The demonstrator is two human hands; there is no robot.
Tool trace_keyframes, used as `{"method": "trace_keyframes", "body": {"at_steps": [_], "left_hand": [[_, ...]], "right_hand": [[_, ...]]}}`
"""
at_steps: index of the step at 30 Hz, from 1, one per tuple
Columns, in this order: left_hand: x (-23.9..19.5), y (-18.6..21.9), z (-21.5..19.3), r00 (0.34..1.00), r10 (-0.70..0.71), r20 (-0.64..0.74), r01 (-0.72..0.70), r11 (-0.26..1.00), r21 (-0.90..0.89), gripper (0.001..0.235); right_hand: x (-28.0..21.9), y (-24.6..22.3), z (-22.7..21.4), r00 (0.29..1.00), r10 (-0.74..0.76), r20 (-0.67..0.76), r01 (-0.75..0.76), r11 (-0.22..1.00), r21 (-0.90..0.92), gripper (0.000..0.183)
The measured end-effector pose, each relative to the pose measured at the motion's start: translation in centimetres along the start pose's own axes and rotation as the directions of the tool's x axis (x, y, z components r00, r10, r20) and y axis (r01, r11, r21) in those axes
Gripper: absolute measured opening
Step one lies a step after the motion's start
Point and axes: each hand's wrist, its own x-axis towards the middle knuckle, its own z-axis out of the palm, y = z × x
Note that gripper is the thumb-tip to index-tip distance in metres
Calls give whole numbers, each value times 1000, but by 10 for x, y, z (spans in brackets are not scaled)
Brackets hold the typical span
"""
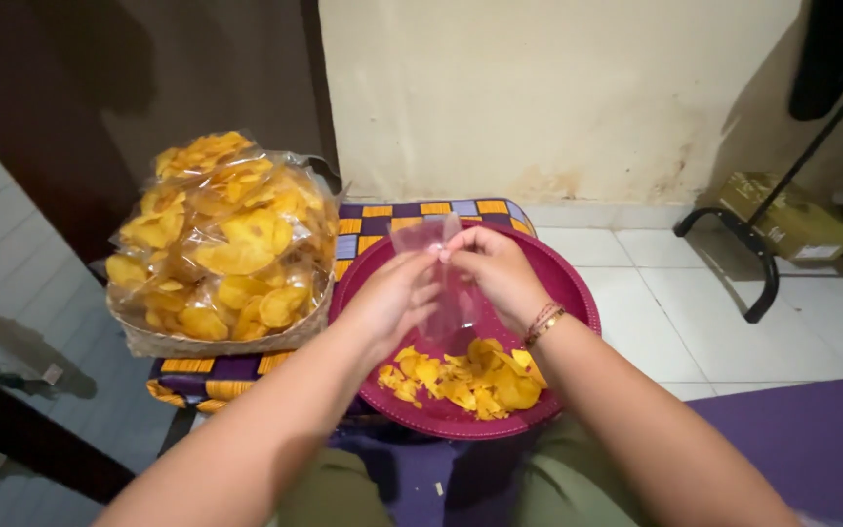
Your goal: The person sits on a mat and packs yellow chips from a pink tray into small clear plastic bags. They pick up chips with their right hand and place them into the bags held in their left hand, repeating this process for multiple bags.
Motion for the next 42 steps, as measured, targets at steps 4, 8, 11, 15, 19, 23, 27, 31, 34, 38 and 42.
{"method": "trace_keyframes", "body": {"at_steps": [4,8,11,15,19,23,27,31,34,38,42], "left_hand": [[41,-29,3,999,-32,19,33,999,-42,66],[63,-53,1,1000,-4,-6,4,1000,24,56],[68,-51,-5,1000,-19,-16,20,996,81,50],[58,-34,2,999,-22,43,19,997,76,55],[65,-42,-5,999,-47,12,46,994,94,54],[67,-49,-8,1000,2,-15,0,992,130,31],[81,-52,-20,1000,28,-10,-26,981,190,19],[95,-70,-36,1000,-10,13,7,982,188,28],[79,-66,-34,995,-43,88,32,991,127,38],[50,-48,-24,996,8,89,-16,996,84,50],[46,-42,-30,995,12,98,-20,996,90,51]], "right_hand": [[3,13,-17,999,5,35,-4,999,-39,19],[15,39,-40,987,-55,150,98,949,-299,25],[18,49,-40,982,-74,173,131,929,-347,23],[22,60,-46,967,-209,145,254,834,-490,14],[10,47,-41,975,-189,117,222,864,-451,26],[11,50,-42,975,-190,115,222,858,-464,31],[20,53,-42,970,-203,133,242,855,-459,17],[25,55,-44,967,-221,130,256,835,-486,10],[22,53,-44,973,-170,154,222,861,-457,11],[13,46,-39,959,-173,223,252,882,-398,16],[11,50,-38,941,-261,218,329,860,-391,10]]}}
